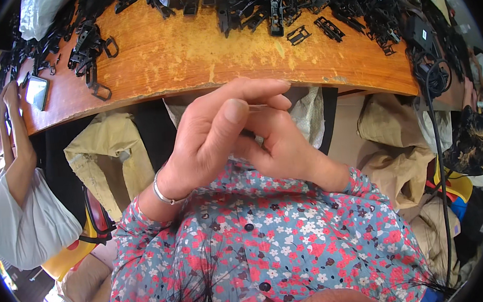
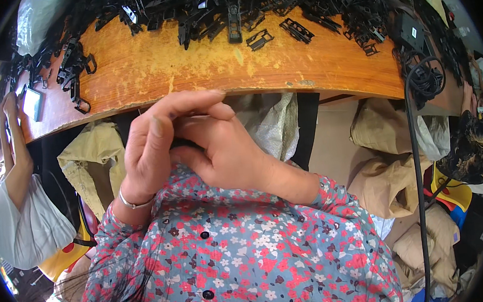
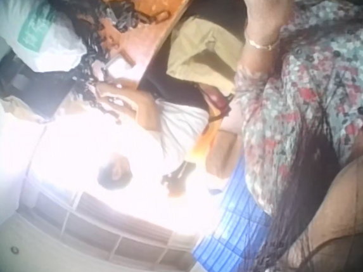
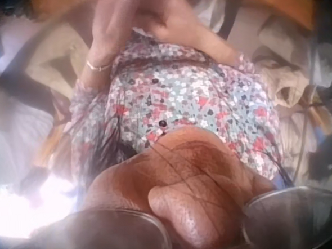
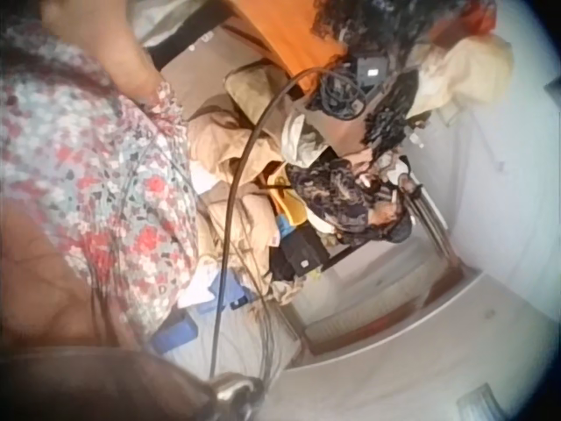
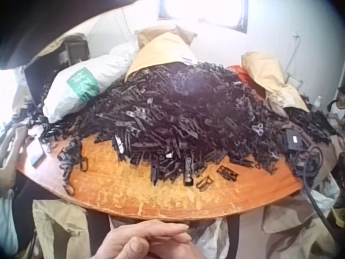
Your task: The person repeatedly picks up plastic components from the table, snaps the pieces together by hand, and drops the assembled parts into a bag.
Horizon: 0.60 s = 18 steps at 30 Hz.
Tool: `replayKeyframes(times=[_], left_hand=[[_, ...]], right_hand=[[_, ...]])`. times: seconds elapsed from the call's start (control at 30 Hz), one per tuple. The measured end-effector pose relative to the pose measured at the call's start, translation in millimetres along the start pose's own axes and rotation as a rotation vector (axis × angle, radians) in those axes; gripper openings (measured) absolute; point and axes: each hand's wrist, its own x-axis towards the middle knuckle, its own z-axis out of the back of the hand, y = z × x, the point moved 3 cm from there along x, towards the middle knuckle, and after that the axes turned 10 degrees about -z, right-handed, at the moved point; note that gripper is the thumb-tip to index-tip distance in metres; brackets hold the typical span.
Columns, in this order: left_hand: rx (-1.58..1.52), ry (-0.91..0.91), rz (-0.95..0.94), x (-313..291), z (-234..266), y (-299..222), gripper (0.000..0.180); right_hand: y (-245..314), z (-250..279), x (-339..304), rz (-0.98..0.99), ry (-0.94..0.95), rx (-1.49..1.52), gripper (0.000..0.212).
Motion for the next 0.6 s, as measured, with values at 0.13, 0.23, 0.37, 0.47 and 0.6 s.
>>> replayKeyframes(times=[0.13,0.23,0.37,0.47,0.6], left_hand=[[-0.046,-0.276,0.041,-8,8,2,0.053],[0.035,-0.528,0.057,-7,13,1,0.047],[0.260,-0.645,-0.043,-12,31,3,0.034],[0.426,-0.500,-0.050,-17,33,13,0.026],[0.404,-0.493,0.038,-28,30,18,0.028]], right_hand=[[10,-3,9,0.035,0.017,-0.134,0.024],[2,-8,11,-0.103,0.106,-0.131,0.034],[1,-5,5,-0.197,0.218,0.127,0.038],[-15,-3,-5,-0.427,0.215,0.295,0.023],[-22,0,-6,-0.344,0.218,0.171,0.019]])
